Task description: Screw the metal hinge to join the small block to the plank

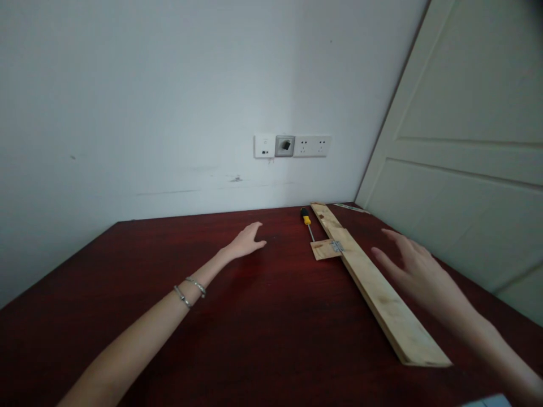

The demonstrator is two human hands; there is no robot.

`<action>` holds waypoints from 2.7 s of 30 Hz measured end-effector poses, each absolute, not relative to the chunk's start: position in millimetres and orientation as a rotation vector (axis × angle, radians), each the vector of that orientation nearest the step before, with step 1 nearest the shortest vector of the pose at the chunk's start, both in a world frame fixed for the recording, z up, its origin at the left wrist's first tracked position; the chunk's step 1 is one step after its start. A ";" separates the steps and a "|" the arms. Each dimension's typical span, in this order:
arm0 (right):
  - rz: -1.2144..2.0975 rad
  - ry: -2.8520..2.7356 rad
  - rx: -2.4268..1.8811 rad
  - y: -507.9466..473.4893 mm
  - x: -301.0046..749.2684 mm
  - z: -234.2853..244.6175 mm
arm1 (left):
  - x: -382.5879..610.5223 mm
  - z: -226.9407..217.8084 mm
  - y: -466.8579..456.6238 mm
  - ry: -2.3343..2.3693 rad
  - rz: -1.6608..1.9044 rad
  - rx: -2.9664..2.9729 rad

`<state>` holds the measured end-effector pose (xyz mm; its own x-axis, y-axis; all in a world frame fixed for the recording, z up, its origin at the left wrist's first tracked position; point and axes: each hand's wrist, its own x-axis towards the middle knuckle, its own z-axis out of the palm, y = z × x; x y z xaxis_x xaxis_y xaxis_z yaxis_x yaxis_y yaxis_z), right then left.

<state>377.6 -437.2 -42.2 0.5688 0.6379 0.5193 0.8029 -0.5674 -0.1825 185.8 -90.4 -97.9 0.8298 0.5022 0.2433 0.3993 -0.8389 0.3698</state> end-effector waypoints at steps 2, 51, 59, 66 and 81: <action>-0.589 -1.112 -2.484 -453.2 376.0 -67.3 | 214.3 -90.5 -116.0 0.353 0.415 2.733; -0.381 -0.868 -2.486 -454.3 366.5 -128.7 | 315.3 -95.5 -185.1 0.011 0.305 2.693; -0.443 -0.911 -2.415 -424.1 311.0 -115.0 | 247.6 -76.6 -155.0 0.076 0.383 2.500; -0.384 -1.004 -2.254 -383.3 251.4 -114.2 | 171.9 -54.5 -115.6 0.256 0.110 2.492; -0.236 -1.146 -2.159 -344.6 175.6 -128.8 | 83.7 -47.4 -89.5 0.539 -0.288 2.677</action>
<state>175.6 -344.6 -128.8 0.5975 0.6670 0.4452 0.7885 -0.3879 -0.4773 83.7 -89.5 -47.4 0.9048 0.3274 -0.2724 0.4083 -0.8485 0.3365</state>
